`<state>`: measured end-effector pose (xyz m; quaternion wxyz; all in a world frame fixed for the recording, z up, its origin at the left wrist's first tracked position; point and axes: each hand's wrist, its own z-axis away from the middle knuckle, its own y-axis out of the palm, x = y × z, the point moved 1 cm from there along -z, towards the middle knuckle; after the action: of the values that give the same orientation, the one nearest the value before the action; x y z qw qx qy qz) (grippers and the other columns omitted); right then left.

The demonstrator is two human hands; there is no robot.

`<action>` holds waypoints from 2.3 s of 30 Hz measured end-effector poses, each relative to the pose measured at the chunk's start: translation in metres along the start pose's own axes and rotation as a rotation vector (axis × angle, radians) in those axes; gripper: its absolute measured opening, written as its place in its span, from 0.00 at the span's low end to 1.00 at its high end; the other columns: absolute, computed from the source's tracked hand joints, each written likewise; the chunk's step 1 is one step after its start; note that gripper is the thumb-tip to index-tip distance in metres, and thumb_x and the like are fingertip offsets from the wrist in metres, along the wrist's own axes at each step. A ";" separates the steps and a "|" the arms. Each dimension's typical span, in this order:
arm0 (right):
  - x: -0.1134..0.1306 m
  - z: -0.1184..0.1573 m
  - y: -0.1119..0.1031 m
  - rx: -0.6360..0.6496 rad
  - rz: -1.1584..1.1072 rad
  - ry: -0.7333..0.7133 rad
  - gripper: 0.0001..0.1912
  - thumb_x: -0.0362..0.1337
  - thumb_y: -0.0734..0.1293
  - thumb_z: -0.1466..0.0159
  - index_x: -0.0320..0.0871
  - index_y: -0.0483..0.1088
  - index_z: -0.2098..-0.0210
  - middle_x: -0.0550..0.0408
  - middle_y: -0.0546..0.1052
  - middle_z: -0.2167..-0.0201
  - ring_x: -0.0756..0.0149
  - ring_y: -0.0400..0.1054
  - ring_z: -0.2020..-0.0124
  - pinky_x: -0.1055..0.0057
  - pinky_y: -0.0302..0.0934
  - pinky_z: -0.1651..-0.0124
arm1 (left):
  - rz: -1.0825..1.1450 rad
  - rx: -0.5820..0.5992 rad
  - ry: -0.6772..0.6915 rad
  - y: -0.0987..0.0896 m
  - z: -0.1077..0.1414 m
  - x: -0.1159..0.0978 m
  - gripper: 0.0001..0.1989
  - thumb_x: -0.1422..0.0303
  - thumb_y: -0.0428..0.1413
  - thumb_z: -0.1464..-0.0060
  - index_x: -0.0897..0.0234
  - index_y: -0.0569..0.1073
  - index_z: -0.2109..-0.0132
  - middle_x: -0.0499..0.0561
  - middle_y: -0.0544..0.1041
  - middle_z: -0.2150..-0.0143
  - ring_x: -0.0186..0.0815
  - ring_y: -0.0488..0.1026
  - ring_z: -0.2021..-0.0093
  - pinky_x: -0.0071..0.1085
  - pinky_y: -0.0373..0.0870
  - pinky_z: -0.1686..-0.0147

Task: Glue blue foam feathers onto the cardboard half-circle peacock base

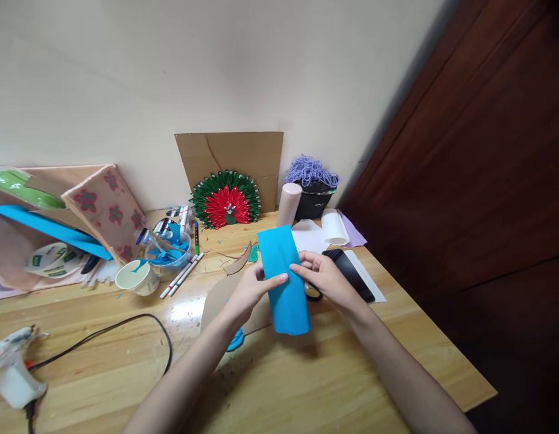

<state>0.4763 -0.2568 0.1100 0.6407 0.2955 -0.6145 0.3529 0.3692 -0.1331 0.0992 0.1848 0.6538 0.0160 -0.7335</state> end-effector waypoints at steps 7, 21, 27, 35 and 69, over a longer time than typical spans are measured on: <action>-0.026 0.007 -0.006 -0.078 0.017 0.076 0.18 0.49 0.68 0.48 0.42 0.61 0.76 0.65 0.63 0.87 0.75 0.58 0.85 0.76 0.50 0.79 | -0.095 -0.131 0.031 -0.013 -0.004 0.007 0.16 0.59 0.62 0.58 0.69 0.75 0.65 0.55 0.79 0.63 0.41 0.74 0.62 0.31 0.70 0.66; -0.045 -0.001 -0.008 -0.169 -0.008 0.052 0.17 0.50 0.67 0.48 0.42 0.63 0.74 0.67 0.60 0.89 0.77 0.52 0.89 0.77 0.43 0.85 | 0.030 -0.024 -0.278 -0.010 0.002 0.023 0.27 0.59 0.64 0.61 0.70 0.73 0.55 0.63 0.75 0.53 0.48 0.73 0.54 0.42 0.69 0.53; -0.053 -0.006 -0.006 -0.181 -0.033 0.074 0.17 0.50 0.67 0.48 0.43 0.63 0.74 0.67 0.60 0.88 0.77 0.52 0.88 0.77 0.45 0.85 | -0.040 -0.044 -0.252 -0.011 -0.002 0.040 0.25 0.57 0.62 0.59 0.69 0.73 0.55 0.61 0.75 0.53 0.48 0.73 0.53 0.43 0.69 0.53; -0.074 0.000 -0.043 -0.280 0.498 0.050 0.13 0.43 0.62 0.41 0.42 0.68 0.61 0.50 0.73 0.64 0.63 0.69 0.64 0.66 0.62 0.60 | -0.243 -0.247 -0.095 -0.018 -0.010 0.023 0.20 0.58 0.60 0.57 0.67 0.74 0.58 0.57 0.78 0.56 0.47 0.74 0.57 0.41 0.72 0.58; -0.088 0.005 -0.029 -0.424 0.779 -0.008 0.15 0.45 0.59 0.40 0.41 0.70 0.62 0.43 0.72 0.60 0.54 0.66 0.57 0.59 0.59 0.54 | -0.161 -0.299 -0.147 -0.016 -0.016 0.061 0.19 0.66 0.60 0.54 0.67 0.66 0.55 0.56 0.77 0.61 0.42 0.75 0.61 0.37 0.72 0.63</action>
<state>0.4975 -0.2857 0.0240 0.5041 -0.0948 -0.7412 0.4331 0.3749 -0.1289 0.0342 0.2213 0.5604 0.1635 -0.7812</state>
